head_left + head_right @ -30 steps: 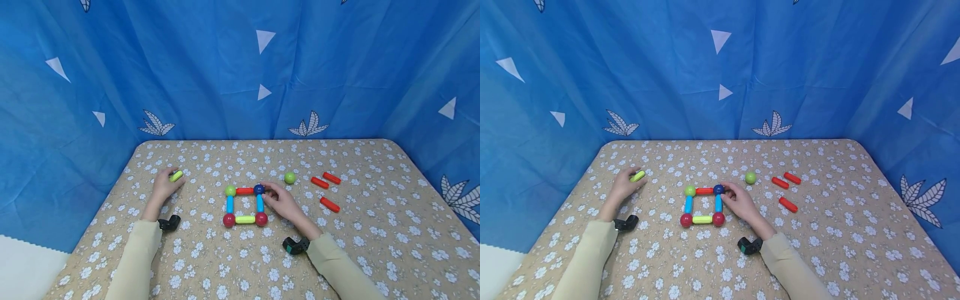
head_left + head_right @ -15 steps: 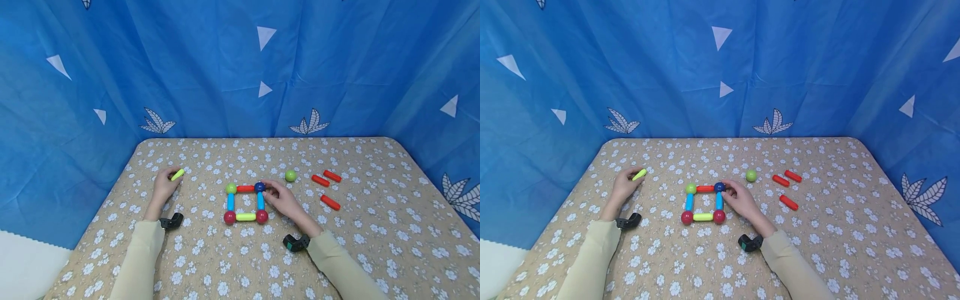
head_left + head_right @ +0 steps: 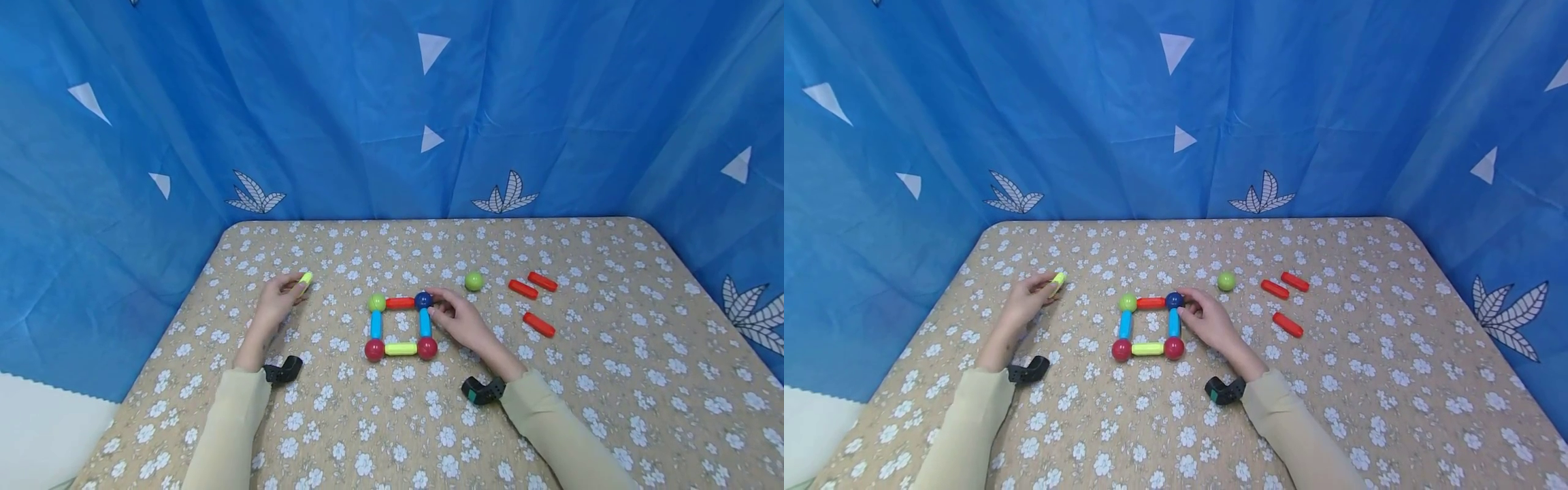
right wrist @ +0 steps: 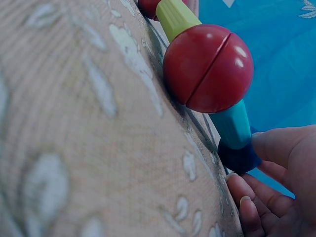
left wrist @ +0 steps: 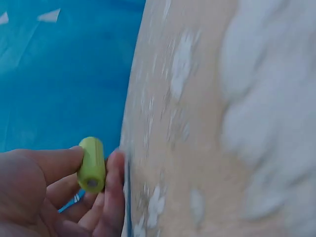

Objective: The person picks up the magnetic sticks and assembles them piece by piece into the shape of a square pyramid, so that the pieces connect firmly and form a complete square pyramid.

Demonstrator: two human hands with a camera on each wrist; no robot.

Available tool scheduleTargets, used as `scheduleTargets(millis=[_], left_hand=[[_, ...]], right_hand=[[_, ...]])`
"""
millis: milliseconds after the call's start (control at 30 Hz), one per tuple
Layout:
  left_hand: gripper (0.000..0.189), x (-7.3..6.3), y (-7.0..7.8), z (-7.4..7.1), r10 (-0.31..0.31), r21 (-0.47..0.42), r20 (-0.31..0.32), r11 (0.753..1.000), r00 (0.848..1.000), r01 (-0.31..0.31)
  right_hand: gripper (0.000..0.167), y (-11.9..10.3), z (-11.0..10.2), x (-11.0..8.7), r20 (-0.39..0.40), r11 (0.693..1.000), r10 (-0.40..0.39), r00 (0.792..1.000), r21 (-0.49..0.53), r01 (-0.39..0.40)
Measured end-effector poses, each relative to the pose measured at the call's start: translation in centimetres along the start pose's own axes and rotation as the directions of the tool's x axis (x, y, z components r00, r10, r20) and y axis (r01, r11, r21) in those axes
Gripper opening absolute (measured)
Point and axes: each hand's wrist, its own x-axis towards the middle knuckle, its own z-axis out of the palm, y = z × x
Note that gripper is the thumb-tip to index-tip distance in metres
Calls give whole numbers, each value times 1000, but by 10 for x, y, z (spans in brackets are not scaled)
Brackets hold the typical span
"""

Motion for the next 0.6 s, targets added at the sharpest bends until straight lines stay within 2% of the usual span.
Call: scheduleTargets(millis=[67, 200, 400, 600], left_hand=[[42, -6, 5, 4, -33, -112, 82, 993, 996, 42], [46, -19, 13, 11, -60, -213, 216, 971, 975, 107], [44, -30, 27, 23, -31, -271, 284, 956, 958, 111], [44, -40, 34, 34, 0, -363, 378, 920, 926, 148]], right_hand=[[38, 1, 0, 0, 4, 1000, -1, 1000, -2, 1], [39, 2, -1, 0, 11, 1000, -13, 1000, -1, 13], [39, 0, -2, 0, 9, 1000, -18, 1000, 14, 18], [39, -1, -2, 1, 11, 1000, -23, 1000, 17, 22]])
